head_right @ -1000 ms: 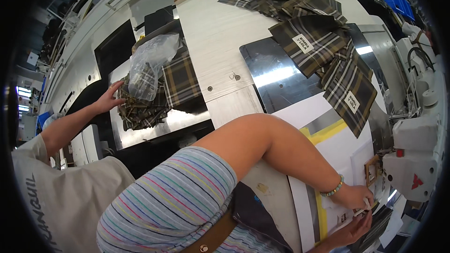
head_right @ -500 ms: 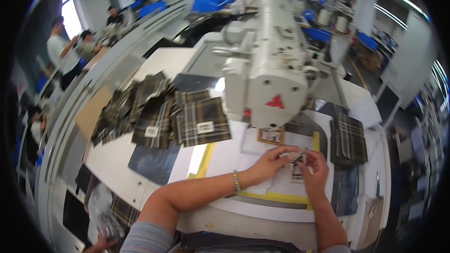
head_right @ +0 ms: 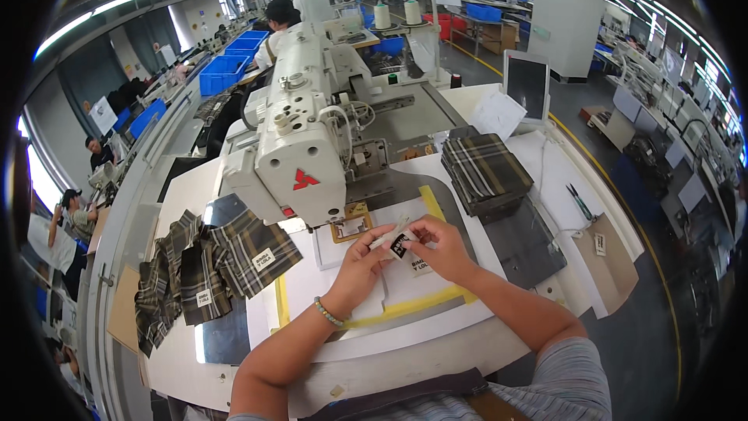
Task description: The person sews brand labels onto plaid fabric pieces using a sewing machine. They repeatedly pick up a fabric piece, place a label on it, align it under the presser foot, and sew it in place. Finished pieces are stacked to the left.
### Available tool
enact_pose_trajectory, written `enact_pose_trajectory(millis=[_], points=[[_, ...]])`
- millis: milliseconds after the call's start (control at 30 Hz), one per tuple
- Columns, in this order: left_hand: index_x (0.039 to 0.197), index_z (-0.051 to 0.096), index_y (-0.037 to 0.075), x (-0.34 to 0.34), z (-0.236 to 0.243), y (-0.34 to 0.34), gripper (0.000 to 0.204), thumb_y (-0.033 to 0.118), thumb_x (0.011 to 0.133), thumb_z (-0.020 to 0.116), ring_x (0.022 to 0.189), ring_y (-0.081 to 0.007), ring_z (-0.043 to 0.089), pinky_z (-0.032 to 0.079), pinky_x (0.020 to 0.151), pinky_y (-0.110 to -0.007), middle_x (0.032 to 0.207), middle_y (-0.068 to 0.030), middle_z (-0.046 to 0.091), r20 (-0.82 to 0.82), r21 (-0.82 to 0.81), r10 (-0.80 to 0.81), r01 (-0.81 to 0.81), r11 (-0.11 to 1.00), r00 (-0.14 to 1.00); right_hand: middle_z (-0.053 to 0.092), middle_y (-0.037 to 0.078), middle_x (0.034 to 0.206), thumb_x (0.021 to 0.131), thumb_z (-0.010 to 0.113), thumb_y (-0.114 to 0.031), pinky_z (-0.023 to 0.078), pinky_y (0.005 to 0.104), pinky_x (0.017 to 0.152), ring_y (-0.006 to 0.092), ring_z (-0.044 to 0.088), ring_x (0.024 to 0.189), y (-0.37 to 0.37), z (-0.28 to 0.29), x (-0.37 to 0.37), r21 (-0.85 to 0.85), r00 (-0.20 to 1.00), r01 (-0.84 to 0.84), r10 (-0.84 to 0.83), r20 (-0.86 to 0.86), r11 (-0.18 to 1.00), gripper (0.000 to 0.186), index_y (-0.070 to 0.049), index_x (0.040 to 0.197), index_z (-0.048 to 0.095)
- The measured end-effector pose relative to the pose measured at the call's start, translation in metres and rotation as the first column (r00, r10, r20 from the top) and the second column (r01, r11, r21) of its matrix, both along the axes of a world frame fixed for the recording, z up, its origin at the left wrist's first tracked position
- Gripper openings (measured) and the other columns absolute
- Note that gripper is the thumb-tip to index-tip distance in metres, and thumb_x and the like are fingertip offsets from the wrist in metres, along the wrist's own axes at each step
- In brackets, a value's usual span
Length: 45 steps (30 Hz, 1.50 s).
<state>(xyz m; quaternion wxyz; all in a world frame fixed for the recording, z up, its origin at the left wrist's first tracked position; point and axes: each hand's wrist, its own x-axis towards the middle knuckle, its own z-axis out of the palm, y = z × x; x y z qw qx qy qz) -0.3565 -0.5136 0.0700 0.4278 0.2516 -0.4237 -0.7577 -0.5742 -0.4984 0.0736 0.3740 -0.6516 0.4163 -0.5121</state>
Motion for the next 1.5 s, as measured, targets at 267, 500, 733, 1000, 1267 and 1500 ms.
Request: enact_pose_trajectory(millis=[267, 500, 733, 1000, 1267, 1500], points=[[0.147, 0.059, 0.004, 0.002, 0.001, -0.001, 0.036, 0.012, 0.112, 0.059, 0.124, -0.0162, 0.067, 0.052, 0.114, -0.041, 0.138, -0.0065, 0.069, -0.08, 0.002, -0.011, 0.011, 1.0, 0.997, 0.065, 0.001, 0.107, 0.1, 0.074, -0.004, 0.053, 0.0272, 0.083, 0.0088, 0.064, 0.096, -0.006, -0.002, -0.001, 0.15, 0.975, -0.14, 0.111, 0.191, 0.979, 0.016, 0.001, 0.115, 0.072], [0.148, 0.058, 0.005, 0.005, 0.004, -0.002, 0.038, 0.012, 0.111, 0.059, 0.127, -0.0168, 0.066, 0.05, 0.117, -0.043, 0.138, -0.0059, 0.069, -0.078, 0.036, 0.005, -0.003, 0.999, 0.997, 0.067, 0.0, 0.103, 0.102, 0.073, -0.007, 0.053, 0.0258, 0.081, 0.0076, 0.063, 0.091, -0.002, 0.008, -0.003, 0.265, 0.95, -0.186, 0.105, 0.294, 0.946, 0.015, -0.001, 0.114, 0.071], [0.149, 0.055, 0.001, -0.003, 0.006, -0.003, 0.043, 0.008, 0.108, 0.065, 0.127, -0.021, 0.067, 0.053, 0.115, -0.04, 0.14, -0.0125, 0.067, -0.032, -0.034, 0.033, -0.034, 0.999, 0.999, 0.071, 0.002, 0.103, 0.104, 0.072, -0.01, 0.057, 0.0279, 0.08, 0.0092, 0.067, 0.091, -0.009, -0.005, -0.004, 0.146, 0.982, -0.087, 0.06, 0.178, 0.985, 0.019, 0.0, 0.12, 0.069], [0.153, 0.05, -0.001, 0.006, 0.001, -0.002, 0.046, 0.008, 0.109, 0.061, 0.134, -0.0214, 0.063, 0.052, 0.119, -0.04, 0.146, -0.0119, 0.062, -0.013, -0.034, 0.052, -0.053, 0.998, 0.999, 0.072, 0.001, 0.107, 0.102, 0.076, -0.011, 0.059, 0.0298, 0.086, 0.0077, 0.068, 0.095, -0.015, -0.004, -0.004, 0.175, 0.999, -0.041, 0.043, -0.004, 0.984, 0.025, -0.002, 0.125, 0.07], [0.149, 0.056, 0.0, 0.007, 0.005, -0.005, 0.042, 0.011, 0.109, 0.062, 0.132, -0.0203, 0.064, 0.05, 0.121, -0.041, 0.146, -0.0117, 0.064, -0.048, 0.021, 0.061, -0.06, 0.998, 0.997, 0.074, 0.006, 0.111, 0.095, 0.08, -0.002, 0.058, 0.0279, 0.088, 0.01, 0.07, 0.101, -0.015, 0.008, -0.006, 0.233, 0.913, -0.086, -0.017, 0.408, 0.969, 0.044, -0.004, 0.136, 0.064], [0.147, 0.058, 0.0, 0.002, 0.005, -0.004, 0.039, 0.01, 0.11, 0.061, 0.131, -0.0208, 0.065, 0.05, 0.121, -0.04, 0.142, -0.0138, 0.066, -0.085, 0.057, 0.097, -0.092, 0.994, 0.992, 0.076, 0.004, 0.097, 0.093, 0.083, -0.004, 0.056, 0.0265, 0.078, 0.008, 0.07, 0.092, -0.011, 0.026, -0.026, 0.022, 0.99, 0.14, -0.14, 0.0, 0.99, 0.016, -0.004, 0.106, 0.073]])
